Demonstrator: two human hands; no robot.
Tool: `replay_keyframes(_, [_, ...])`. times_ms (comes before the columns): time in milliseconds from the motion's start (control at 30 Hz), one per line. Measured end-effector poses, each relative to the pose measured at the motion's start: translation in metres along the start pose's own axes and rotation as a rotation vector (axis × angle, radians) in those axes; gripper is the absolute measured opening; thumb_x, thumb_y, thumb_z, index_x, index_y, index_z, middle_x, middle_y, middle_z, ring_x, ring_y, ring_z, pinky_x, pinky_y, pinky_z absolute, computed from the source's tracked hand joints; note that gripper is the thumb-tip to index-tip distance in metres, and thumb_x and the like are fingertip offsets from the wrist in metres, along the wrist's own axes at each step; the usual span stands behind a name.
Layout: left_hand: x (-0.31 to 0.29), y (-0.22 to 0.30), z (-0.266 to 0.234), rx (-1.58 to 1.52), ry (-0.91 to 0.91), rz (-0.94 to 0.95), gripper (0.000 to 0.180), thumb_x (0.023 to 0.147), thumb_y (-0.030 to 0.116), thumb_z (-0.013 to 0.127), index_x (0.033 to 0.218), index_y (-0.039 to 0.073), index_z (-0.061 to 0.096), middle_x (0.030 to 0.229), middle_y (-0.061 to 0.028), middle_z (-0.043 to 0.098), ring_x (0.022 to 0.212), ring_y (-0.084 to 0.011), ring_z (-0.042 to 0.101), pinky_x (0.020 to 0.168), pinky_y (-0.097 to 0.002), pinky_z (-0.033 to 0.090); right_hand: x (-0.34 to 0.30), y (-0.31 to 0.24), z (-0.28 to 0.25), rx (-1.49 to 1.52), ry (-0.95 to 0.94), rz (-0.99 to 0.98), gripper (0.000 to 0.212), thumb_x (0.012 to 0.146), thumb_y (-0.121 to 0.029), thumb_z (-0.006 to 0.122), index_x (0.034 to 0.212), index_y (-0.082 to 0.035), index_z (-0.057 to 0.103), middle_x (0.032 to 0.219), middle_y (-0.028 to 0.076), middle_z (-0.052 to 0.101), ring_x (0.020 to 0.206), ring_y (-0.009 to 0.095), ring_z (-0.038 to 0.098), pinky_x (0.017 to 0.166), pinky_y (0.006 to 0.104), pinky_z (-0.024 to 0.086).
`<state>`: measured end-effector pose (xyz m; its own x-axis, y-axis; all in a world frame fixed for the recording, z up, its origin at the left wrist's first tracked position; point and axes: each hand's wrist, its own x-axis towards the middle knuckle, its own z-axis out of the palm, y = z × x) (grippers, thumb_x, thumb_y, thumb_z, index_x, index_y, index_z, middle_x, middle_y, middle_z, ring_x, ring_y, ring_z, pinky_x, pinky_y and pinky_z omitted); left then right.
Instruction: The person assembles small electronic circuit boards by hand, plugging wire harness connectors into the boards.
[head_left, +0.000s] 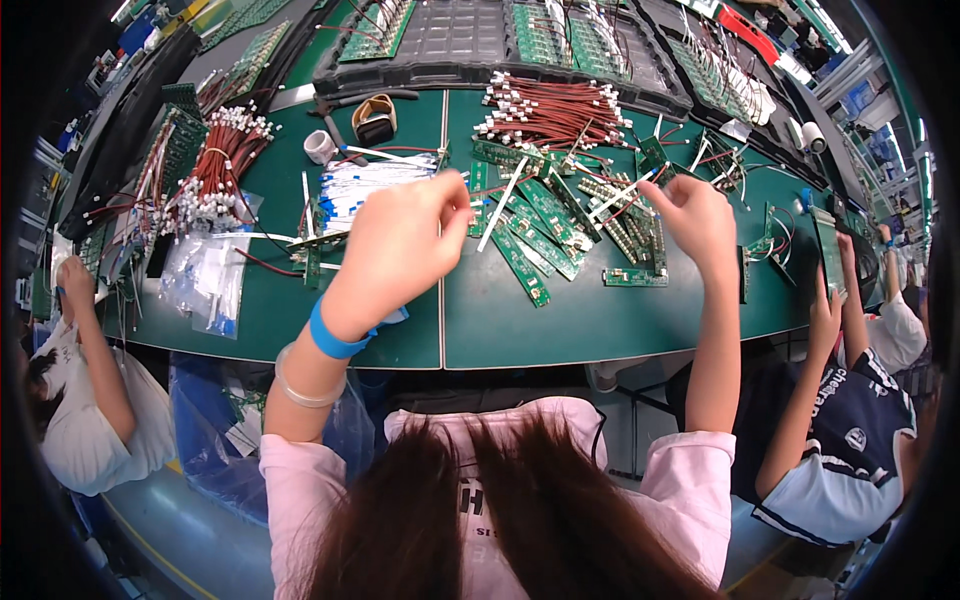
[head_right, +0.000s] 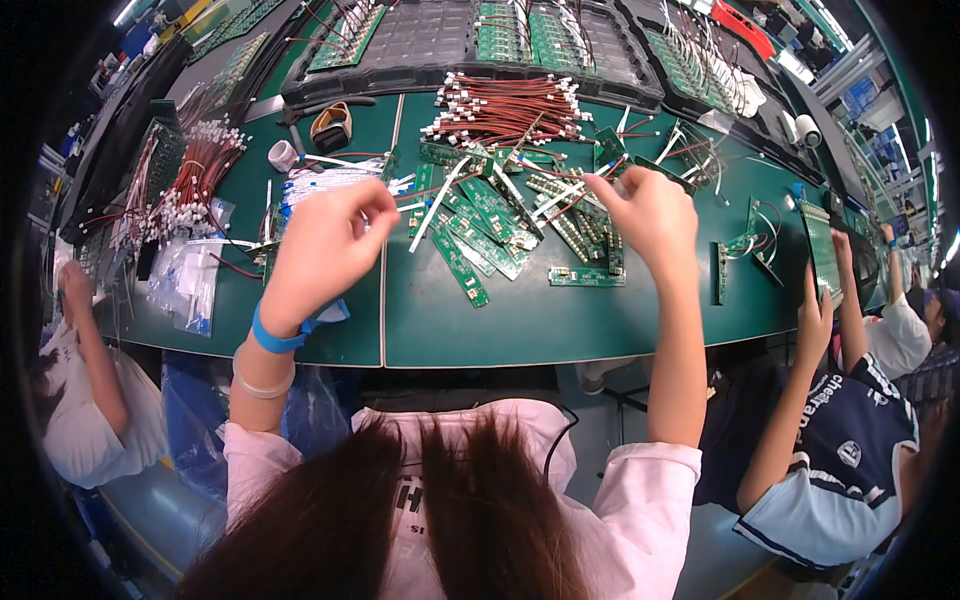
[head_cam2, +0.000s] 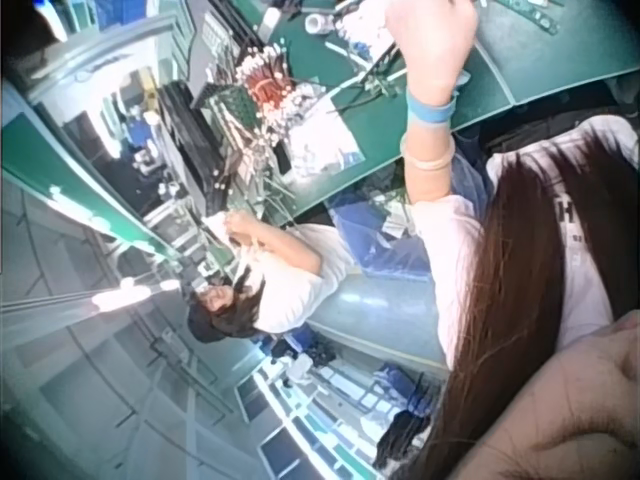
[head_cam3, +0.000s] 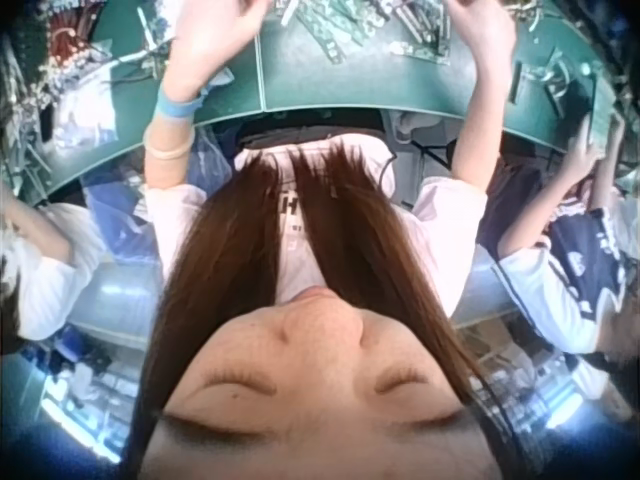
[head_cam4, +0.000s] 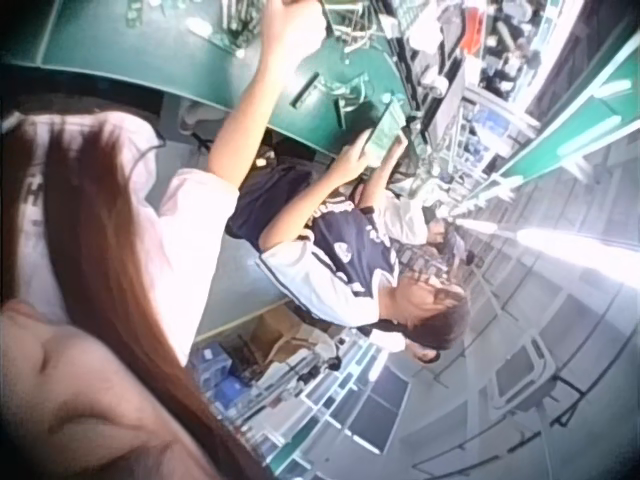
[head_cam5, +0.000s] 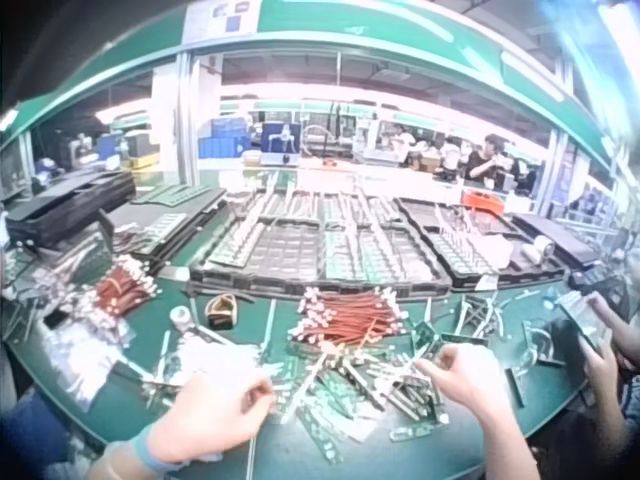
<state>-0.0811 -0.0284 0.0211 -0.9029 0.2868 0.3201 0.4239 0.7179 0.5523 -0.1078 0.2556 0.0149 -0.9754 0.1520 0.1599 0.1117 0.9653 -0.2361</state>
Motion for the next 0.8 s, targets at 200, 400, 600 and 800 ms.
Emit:
replay_keyframes(200, [-0.007, 0.014, -0.032, 0.082, -0.138, 0.152, 0.006, 0.07, 0.009, 0.055, 0.073, 0.005, 0.058, 0.064, -0.0098, 0.058, 0.062, -0.0271, 0.057, 0.055, -0.035, 0.044, -0.018, -0.036, 0.01, 0.329, 0.038, -0.429, 0.021, 0.071, -0.024, 0.063, 0.08, -0.008, 0.055, 0.072, 0.005, 0.052, 0.065, 0.021, 0.054, 0.057, 0.0323, 0.044])
replay_keyframes(400, [-0.014, 0.014, -0.003, -0.044, -0.44, 0.241, 0.017, 0.07, 0.005, 0.056, 0.086, 0.005, 0.059, 0.075, -0.0095, 0.059, 0.069, -0.0263, 0.057, 0.061, -0.0329, 0.045, -0.001, -0.037, 0.01, -0.06, 0.312, -0.348, 0.014, 0.07, -0.014, 0.059, 0.083, -0.01, 0.059, 0.081, 0.007, 0.053, 0.082, 0.024, 0.051, 0.069, 0.0347, 0.045])
replay_keyframes(600, [0.016, 0.013, 0.046, 0.164, -0.136, 0.539, 0.026, 0.064, 0.001, 0.054, 0.089, 0.004, 0.057, 0.078, -0.0086, 0.049, 0.075, -0.0243, 0.051, 0.06, -0.0335, 0.043, -0.003, -0.022, 0.003, 0.061, -0.032, -0.515, 0.015, 0.065, -0.01, 0.06, 0.078, -0.013, 0.064, 0.076, 0.007, 0.055, 0.075, 0.023, 0.054, 0.065, 0.0346, 0.046])
replay_keyframes(800, [0.038, -0.002, 0.068, 0.544, -0.107, 0.795, 0.025, 0.061, 0.007, 0.056, 0.085, 0.002, 0.058, 0.079, -0.0051, 0.048, 0.081, -0.0181, 0.048, 0.063, -0.0276, 0.039, -0.014, -0.022, 0.014, 0.306, 0.045, -0.373, 0.014, 0.072, -0.006, 0.059, 0.084, -0.011, 0.065, 0.06, 0.005, 0.059, 0.052, 0.013, 0.055, 0.051, 0.0237, 0.042])
